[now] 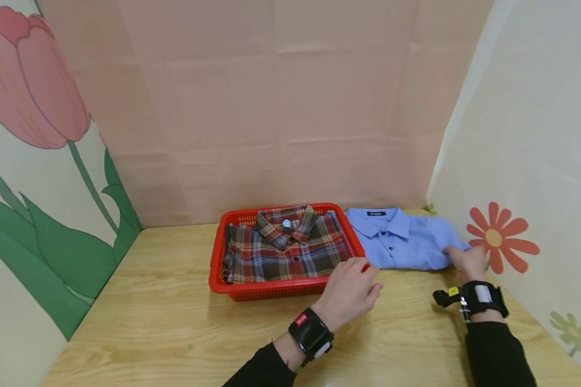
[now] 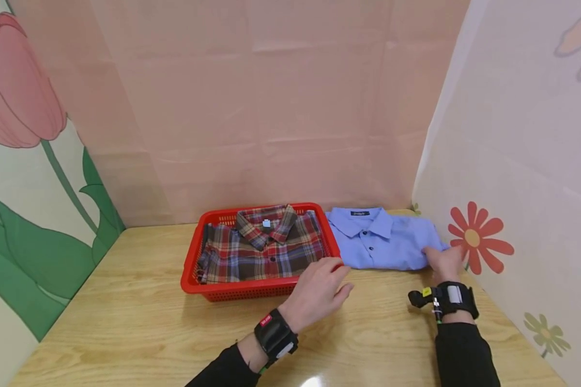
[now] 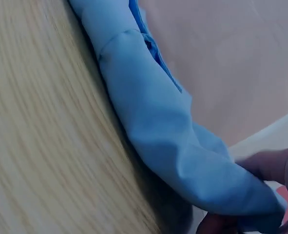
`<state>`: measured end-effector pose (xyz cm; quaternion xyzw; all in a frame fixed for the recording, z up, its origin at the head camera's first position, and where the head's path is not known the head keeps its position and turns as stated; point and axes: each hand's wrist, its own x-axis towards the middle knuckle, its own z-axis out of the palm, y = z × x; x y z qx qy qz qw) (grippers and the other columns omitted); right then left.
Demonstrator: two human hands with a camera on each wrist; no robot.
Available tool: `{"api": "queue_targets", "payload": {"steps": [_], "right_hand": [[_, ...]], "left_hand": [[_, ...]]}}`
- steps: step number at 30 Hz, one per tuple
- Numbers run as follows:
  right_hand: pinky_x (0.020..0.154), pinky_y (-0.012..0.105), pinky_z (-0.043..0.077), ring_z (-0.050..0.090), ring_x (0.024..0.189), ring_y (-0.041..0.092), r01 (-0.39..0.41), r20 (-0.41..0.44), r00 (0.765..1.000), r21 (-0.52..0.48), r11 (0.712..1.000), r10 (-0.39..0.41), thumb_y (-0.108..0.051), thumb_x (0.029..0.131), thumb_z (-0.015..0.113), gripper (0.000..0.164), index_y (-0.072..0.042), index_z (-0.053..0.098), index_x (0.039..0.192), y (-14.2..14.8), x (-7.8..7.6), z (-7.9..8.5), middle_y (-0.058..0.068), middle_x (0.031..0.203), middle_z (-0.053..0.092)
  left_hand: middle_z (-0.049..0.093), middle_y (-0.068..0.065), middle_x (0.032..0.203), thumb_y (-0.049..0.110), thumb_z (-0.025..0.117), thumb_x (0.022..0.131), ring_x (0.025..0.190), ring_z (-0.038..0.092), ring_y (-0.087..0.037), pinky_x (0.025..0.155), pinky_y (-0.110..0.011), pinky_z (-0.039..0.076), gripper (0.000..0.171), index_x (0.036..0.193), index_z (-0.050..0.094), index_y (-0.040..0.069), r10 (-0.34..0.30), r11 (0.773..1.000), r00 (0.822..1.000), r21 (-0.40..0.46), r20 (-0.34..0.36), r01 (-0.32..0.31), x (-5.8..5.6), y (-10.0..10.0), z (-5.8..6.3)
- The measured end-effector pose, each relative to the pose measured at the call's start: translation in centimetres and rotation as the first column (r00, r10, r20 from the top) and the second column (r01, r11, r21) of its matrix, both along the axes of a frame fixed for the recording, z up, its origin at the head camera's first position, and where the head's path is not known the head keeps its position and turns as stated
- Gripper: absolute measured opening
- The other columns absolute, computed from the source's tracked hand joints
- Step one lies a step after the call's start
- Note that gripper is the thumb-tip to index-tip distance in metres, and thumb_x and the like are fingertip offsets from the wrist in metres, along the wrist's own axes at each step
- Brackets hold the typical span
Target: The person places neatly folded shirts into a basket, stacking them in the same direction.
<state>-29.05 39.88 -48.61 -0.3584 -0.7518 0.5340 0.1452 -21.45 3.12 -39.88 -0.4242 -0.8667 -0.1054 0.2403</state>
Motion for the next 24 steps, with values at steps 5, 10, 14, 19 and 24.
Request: {"api": "queue_targets", "payload": {"steps": [5,10,14,19,24], "right_hand": [[0.079,0.029,0.047,0.04,0.124,0.033,-0.105,0.056,0.992,-0.074,0.992,0.11,-0.038,0.089,0.067,0.094,0.013,0.016,0.151,-0.4,-0.2,-0.1,0.025,0.149,0.029],[0.063,0.023,0.044,0.048,0.107,0.036,-0.174,-0.017,0.984,0.046,0.984,0.175,-0.006,0.088,0.057,0.054,0.016,0.043,0.135,-0.6,-0.2,-0.2,0.03,0.131,0.043],[0.062,0.031,0.042,0.046,0.103,0.041,-0.295,0.035,0.955,0.236,0.926,0.295,0.005,0.082,0.041,0.052,0.012,0.051,0.132,-0.4,0.1,0.3,0.032,0.125,0.048],[0.062,0.036,0.037,0.043,0.11,0.046,-0.405,0.135,0.913,0.401,0.821,0.385,0.004,0.08,0.035,0.059,0.006,0.05,0.138,0.0,0.5,1.5,0.034,0.134,0.043],[0.072,0.047,0.038,0.048,0.08,0.039,-0.433,0.172,0.899,0.478,0.764,0.402,0.001,0.082,0.036,0.05,0.005,0.055,0.127,0.5,1.1,2.6,0.03,0.109,0.05]], "left_hand": [[0.06,0.006,0.1,0.036,0.06,0.096,0.097,0.057,-0.007,0.087,-0.023,0.05,0.018,0.101,0.068,0.02,-0.009,1.0,1.0,0.011,-0.007,0.009,0.3,0.4,-0.3],[0.058,0.006,0.097,0.037,0.062,0.094,0.094,0.056,-0.007,0.089,-0.023,0.05,0.018,0.093,0.067,0.02,-0.022,1.0,0.998,0.019,-0.056,0.023,0.6,1.1,-0.6],[0.06,0.006,0.097,0.037,0.063,0.094,0.1,0.058,-0.008,0.097,-0.024,0.048,0.018,0.091,0.067,0.021,-0.039,0.999,0.997,0.005,-0.07,0.04,0.9,1.6,-0.9],[0.064,0.005,0.113,0.038,0.061,0.095,0.12,0.056,-0.013,0.111,-0.029,0.038,0.018,0.102,0.067,0.023,-0.063,0.994,0.998,-0.093,-0.023,0.061,1.4,2.1,-1.2],[0.061,0.005,0.125,0.043,0.059,0.096,0.133,0.049,-0.014,0.116,-0.031,0.032,0.022,0.11,0.065,0.027,-0.104,0.976,0.995,-0.194,0.006,0.104,1.8,2.5,-1.5]]}}
